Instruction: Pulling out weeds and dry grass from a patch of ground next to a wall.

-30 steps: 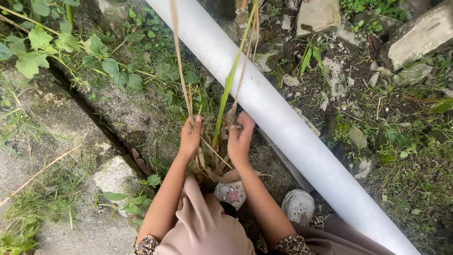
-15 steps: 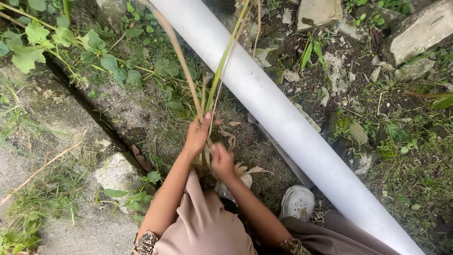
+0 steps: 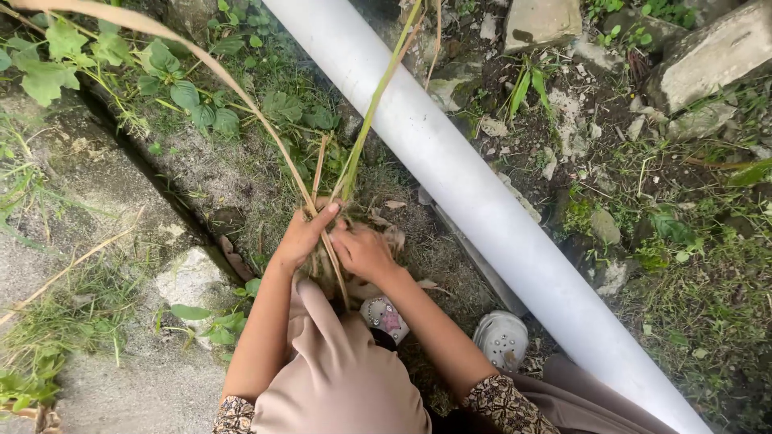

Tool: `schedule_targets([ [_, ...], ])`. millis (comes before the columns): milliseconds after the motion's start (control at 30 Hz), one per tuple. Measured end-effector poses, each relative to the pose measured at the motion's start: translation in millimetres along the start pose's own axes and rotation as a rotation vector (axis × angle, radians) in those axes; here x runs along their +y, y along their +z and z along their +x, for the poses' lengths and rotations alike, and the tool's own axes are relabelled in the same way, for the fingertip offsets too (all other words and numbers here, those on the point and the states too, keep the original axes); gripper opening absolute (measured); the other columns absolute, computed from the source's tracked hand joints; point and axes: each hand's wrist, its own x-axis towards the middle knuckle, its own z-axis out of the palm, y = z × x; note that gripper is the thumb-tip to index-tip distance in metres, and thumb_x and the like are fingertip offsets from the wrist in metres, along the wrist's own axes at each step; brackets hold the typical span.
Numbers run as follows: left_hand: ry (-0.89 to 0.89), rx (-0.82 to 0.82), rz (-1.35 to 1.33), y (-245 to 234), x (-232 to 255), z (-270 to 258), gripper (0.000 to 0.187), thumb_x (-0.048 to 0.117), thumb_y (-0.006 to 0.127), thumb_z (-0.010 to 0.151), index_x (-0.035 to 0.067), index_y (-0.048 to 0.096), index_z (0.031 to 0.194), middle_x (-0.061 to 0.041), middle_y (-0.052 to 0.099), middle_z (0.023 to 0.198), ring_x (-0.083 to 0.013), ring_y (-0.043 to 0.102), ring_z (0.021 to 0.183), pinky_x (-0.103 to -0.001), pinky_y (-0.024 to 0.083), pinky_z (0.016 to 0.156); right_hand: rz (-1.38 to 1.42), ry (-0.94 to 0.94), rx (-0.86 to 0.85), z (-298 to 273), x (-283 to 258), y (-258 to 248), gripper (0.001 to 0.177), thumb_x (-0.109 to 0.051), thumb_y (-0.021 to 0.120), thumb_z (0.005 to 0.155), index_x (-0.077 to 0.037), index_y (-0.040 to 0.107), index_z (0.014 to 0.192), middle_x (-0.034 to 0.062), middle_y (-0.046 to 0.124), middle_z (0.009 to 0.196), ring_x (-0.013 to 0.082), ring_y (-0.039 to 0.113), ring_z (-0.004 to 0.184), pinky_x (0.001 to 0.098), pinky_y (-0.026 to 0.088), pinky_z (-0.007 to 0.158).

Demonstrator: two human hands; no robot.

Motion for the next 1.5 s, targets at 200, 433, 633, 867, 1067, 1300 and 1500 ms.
schedule_targets([
  [200,-0.08,0.106,0.121,-62.7,8.5,-40.0,0.03,0.038,0.064,0.1,0.009,0.07,0.097,0.006,0.05,0.071,-0.0089,0.044,0.068,-0.026,0.033,0.065,-0.108,-0.204,0.351,32.4,7.5,-38.9,0.055,-0.02,0.07,0.098,-0.014,0.044,0.145,0.0241,0.036,0.153,0.0353,0.053,0.13,0.033,0.058,0.084],
  [433,0.002,0.008,0.083,-65.5,22.1,-39.1,0.034,0.041,0.064,0.102,0.008,0.07,0.1,0.005,0.047,0.073,-0.0098,0.042,0.069,-0.027,0.033,0.067,-0.657,-0.339,0.405,107.0,-30.3,-95.5,0.042,-0.031,0.069,0.092,-0.011,0.059,0.128,0.0087,0.061,0.132,0.0282,0.057,0.128,0.0544,0.055,0.098],
  [633,0.295,0.41,-0.037,-69.3,2.6,-19.6,0.035,0.04,0.06,0.109,0.005,0.067,0.109,0.004,0.054,0.079,-0.0092,0.05,0.074,-0.025,0.04,0.07,-0.186,-0.304,-0.015,78.6,-21.1,-22.9,0.015,-0.02,0.058,0.111,-0.007,0.061,0.105,0.0108,0.064,0.099,0.0281,0.068,0.096,0.0421,0.058,0.099],
  [867,0.153,0.845,-0.004,-103.2,-38.9,-18.1,0.036,0.018,0.049,0.105,0.017,0.055,0.141,-0.001,0.069,0.085,-0.0065,0.052,0.056,-0.027,0.042,0.051,-0.437,-0.381,-0.165,98.8,37.8,32.2,0.046,-0.018,0.064,0.086,0.0,0.059,0.129,0.0166,0.056,0.138,0.0331,0.055,0.13,0.0461,0.054,0.1],
  [1067,-0.106,1.046,0.071,-132.2,-100.8,0.8,0.026,0.008,0.047,0.104,0.004,0.072,0.112,-0.009,0.074,0.089,-0.0096,0.064,0.058,-0.03,0.05,0.055,-0.801,-0.396,-0.648,129.5,84.1,61.9,0.044,-0.007,0.051,0.103,-0.009,0.049,0.147,0.0114,0.036,0.165,0.0278,0.042,0.149,0.0446,0.059,0.095],
  [1300,-0.123,1.052,0.056,-158.9,-122.1,-0.8,0.029,0.027,0.054,0.105,0.0,0.066,0.102,-0.01,0.069,0.086,-0.0156,0.059,0.07,-0.034,0.049,0.065,-0.755,0.156,-0.565,171.1,31.1,16.9,0.099,-0.057,0.054,0.084,-0.011,0.015,0.164,0.008,0.023,0.171,0.0321,0.03,0.15,0.0408,0.065,0.07],
  [1500,-0.197,0.909,0.312,-124.4,-88.6,16.6,0.04,0.04,0.059,0.098,0.002,0.065,0.111,-0.015,0.069,0.09,-0.0235,0.063,0.083,-0.041,0.05,0.08,-1.033,0.016,-0.159,129.8,153.7,81.6,0.089,-0.071,0.053,0.084,-0.003,0.046,0.141,0.0155,0.058,0.137,0.0316,0.063,0.12,0.0392,0.063,0.073],
])
